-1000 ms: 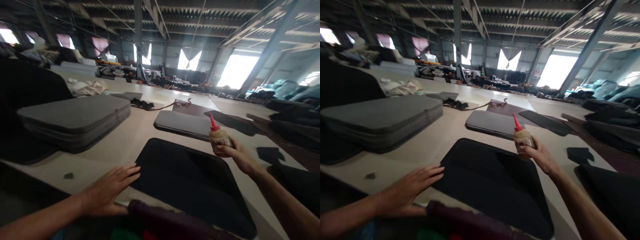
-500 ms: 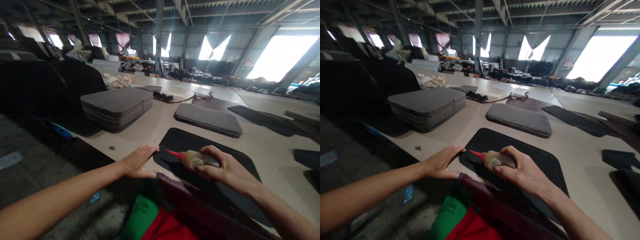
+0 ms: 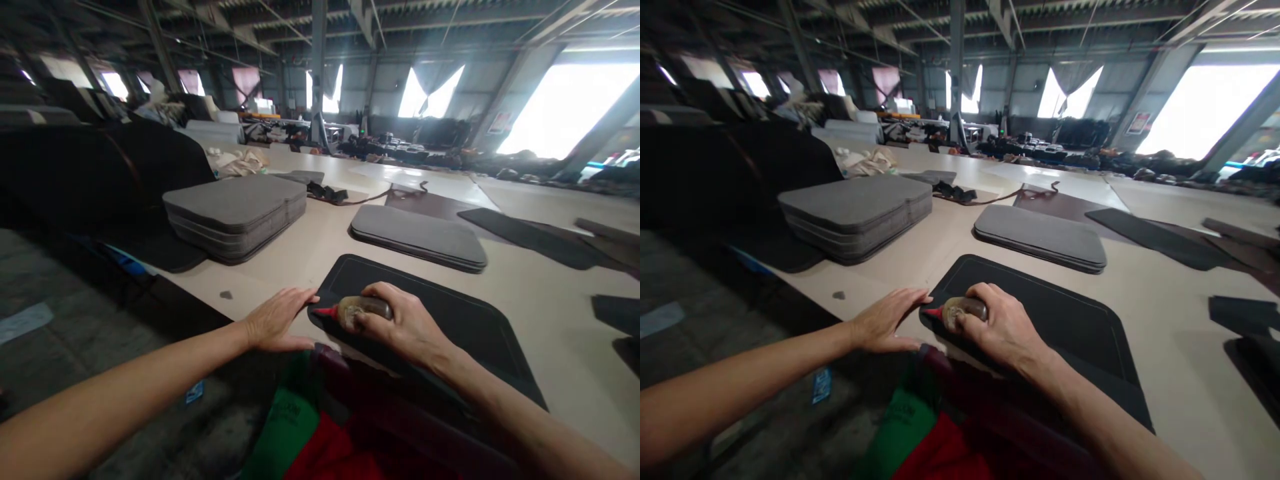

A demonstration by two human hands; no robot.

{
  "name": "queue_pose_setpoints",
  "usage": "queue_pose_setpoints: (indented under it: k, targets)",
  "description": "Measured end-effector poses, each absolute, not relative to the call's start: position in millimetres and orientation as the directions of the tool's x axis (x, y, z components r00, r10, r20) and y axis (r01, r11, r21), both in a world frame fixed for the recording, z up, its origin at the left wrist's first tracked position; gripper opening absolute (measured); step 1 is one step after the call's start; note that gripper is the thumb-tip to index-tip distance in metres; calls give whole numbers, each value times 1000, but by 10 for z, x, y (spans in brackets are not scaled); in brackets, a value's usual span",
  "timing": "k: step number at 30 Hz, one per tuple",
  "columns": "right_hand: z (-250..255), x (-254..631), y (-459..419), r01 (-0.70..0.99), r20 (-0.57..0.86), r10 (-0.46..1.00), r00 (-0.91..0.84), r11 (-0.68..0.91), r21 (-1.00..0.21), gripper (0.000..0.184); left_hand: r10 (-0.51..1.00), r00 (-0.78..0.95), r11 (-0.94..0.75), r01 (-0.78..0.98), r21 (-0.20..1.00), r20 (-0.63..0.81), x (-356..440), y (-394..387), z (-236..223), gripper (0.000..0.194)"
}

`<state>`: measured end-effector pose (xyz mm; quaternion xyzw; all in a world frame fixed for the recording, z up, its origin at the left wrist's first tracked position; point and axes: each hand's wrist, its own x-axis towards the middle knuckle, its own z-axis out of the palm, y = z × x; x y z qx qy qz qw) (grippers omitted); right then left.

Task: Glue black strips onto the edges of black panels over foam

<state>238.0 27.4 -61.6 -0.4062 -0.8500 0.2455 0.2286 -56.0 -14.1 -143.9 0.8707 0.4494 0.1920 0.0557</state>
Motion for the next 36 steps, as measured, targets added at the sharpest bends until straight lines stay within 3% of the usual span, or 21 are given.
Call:
queue_pose_setpoints:
  k: [8, 13, 18, 36]
  targets:
    - [-554, 2283, 305, 619, 170, 776, -607, 596, -511, 22, 798, 519, -596, 752, 280, 305, -543, -138, -1424, 94]
    - [-462, 2223, 316, 631, 171, 771, -613, 608, -481, 23, 808, 504, -587, 739, 331, 307, -540, -141, -1398, 74]
    - [-422, 2188, 340, 639, 160, 765, -624, 617, -460, 21, 781, 534, -620, 723, 305, 324, -533, -139, -1389, 46]
    - [-221, 2168, 399, 668, 144, 730, -668, 673, -318, 17, 767, 536, -633, 723, 278, 352, -519, -124, -1406, 40]
